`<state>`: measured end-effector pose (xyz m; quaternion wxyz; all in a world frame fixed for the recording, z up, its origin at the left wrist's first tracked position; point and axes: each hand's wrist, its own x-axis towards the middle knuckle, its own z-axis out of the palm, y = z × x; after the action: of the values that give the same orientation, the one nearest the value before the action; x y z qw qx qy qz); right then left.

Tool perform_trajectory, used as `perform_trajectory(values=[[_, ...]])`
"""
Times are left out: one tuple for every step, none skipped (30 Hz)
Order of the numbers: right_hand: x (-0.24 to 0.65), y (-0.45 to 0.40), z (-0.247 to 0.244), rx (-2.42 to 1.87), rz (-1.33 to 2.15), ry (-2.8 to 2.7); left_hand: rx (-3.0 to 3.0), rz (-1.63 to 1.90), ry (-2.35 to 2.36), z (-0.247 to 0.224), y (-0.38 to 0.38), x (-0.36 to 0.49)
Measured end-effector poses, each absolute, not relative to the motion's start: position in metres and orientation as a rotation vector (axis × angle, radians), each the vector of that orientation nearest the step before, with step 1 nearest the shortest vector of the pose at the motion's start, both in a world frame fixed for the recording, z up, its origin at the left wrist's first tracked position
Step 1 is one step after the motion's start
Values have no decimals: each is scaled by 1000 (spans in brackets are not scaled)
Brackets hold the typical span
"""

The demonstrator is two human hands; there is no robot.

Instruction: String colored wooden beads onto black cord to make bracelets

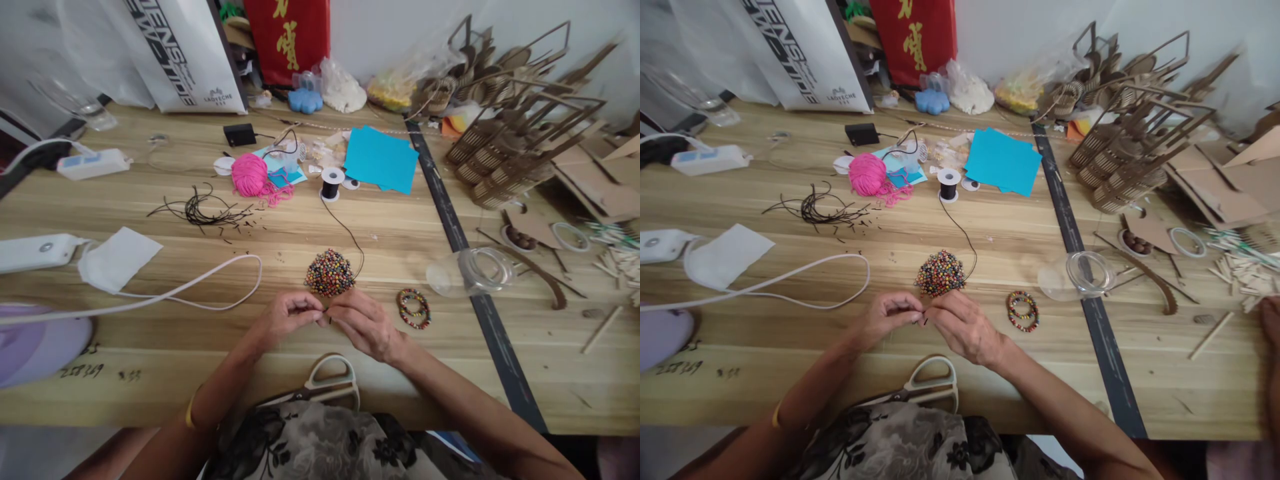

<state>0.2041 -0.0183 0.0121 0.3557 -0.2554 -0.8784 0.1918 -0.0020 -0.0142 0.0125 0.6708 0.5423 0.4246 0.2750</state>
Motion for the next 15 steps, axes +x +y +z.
perform_trajectory(values=[[204,-18,13,-670,512,-2237,1233,616,967,13,-14,-2],[204,-19,15,-683,538,-2206,1248,613,976,14,-14,-1],[204,-19,16,-699,568,-2176,1263,610,984,14,-14,-1],[204,-19,17,-716,601,-2148,1278,608,988,14,-14,-1],[203,-19,18,-737,628,-2120,1291,609,991,14,-14,-1],[203,-20,20,-757,651,-2092,1302,610,992,13,-14,0],[203,-20,21,-780,675,-2067,1311,615,992,12,-14,0],[202,-20,22,-804,703,-2041,1318,623,993,12,-14,0],[202,-20,24,-825,732,-2011,1325,632,995,11,-14,1],[201,-20,24,-844,761,-1978,1332,645,1000,11,-14,1],[201,-20,25,-860,792,-1940,1336,658,1006,11,-14,2],[200,-20,25,-875,823,-1902,1337,670,1015,12,-14,3],[200,-19,24,-890,852,-1862,1329,681,1024,13,-13,4],[199,-19,24,-903,879,-1826,1313,693,1029,14,-13,4],[199,-18,22,-917,906,-1792,1289,706,1032,16,-12,5]])
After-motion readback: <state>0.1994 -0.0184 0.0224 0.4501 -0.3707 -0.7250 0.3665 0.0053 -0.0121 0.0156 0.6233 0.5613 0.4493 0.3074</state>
